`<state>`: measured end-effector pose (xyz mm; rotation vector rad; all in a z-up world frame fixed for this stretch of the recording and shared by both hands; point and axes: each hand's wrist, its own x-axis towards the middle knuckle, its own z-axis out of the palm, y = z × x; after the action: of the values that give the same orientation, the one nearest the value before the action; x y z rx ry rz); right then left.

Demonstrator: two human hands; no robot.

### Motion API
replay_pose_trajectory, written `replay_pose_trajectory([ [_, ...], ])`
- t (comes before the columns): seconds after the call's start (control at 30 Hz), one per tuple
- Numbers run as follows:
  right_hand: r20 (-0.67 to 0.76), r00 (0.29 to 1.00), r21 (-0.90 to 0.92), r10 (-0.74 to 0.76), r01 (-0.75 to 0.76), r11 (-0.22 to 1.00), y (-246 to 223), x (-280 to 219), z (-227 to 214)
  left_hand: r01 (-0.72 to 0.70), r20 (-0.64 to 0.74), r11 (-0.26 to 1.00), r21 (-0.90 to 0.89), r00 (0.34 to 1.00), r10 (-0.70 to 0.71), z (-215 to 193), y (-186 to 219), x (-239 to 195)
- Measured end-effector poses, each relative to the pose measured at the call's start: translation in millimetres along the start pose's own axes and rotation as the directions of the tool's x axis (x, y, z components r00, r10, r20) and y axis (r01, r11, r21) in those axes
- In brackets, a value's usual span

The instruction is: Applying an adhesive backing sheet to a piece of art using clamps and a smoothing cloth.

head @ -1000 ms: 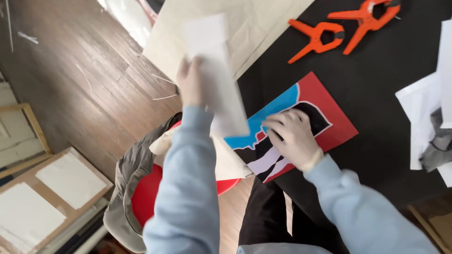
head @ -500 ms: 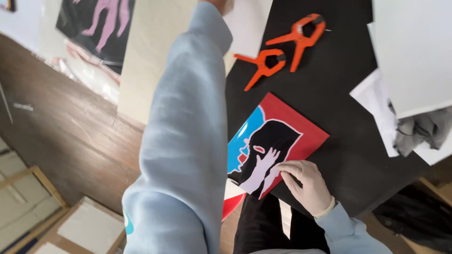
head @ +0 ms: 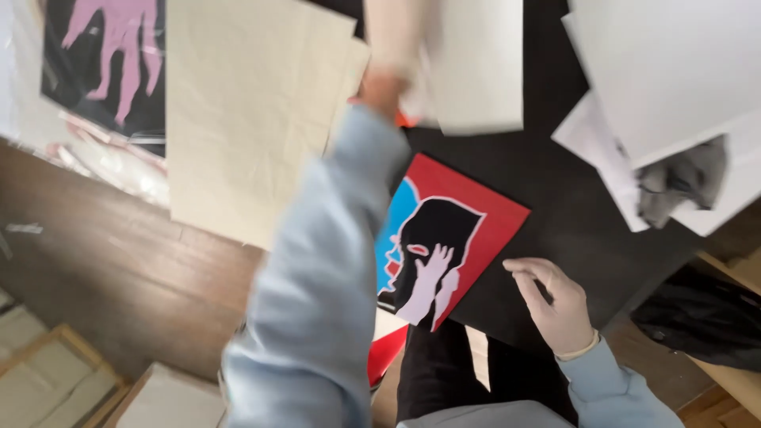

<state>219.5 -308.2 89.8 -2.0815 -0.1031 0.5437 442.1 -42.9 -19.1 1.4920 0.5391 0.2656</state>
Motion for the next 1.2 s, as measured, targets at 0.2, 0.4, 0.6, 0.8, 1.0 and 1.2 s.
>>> replay_pose_trajectory([
  [0.2,0.096,0.986,0.028,0.136,-0.139,0.990,52,-34,-33,0.271,-0.022,0.958,-0.098,0.961,-0.275,76,-17,-99],
  [0.4,0.133,0.989,0.022,0.060,-0.063,0.998,66,-52,-50,0.378,-0.112,0.904,-0.198,0.908,-0.404,95,-2,-123],
  [0.6,0.161,0.982,-0.103,-0.097,0.115,0.988,50,-39,-49,0.268,-0.294,0.962,-0.048,0.917,-0.270,-5,70,-272],
  [0.8,0.353,0.873,-0.260,-0.336,0.437,0.861,8,-19,3,0.479,-0.760,0.877,-0.018,0.564,-0.324,-128,-66,-449],
  [1.0,0.597,0.709,-0.264,-0.376,0.616,0.742,1,-47,84,0.395,-0.581,0.784,-0.479,0.527,-0.620,-119,-108,-478],
  [1.2,0.651,0.669,-0.278,-0.359,0.650,0.707,-4,-63,115,0.335,-0.495,0.789,-0.515,0.635,-0.593,-104,-84,-468],
])
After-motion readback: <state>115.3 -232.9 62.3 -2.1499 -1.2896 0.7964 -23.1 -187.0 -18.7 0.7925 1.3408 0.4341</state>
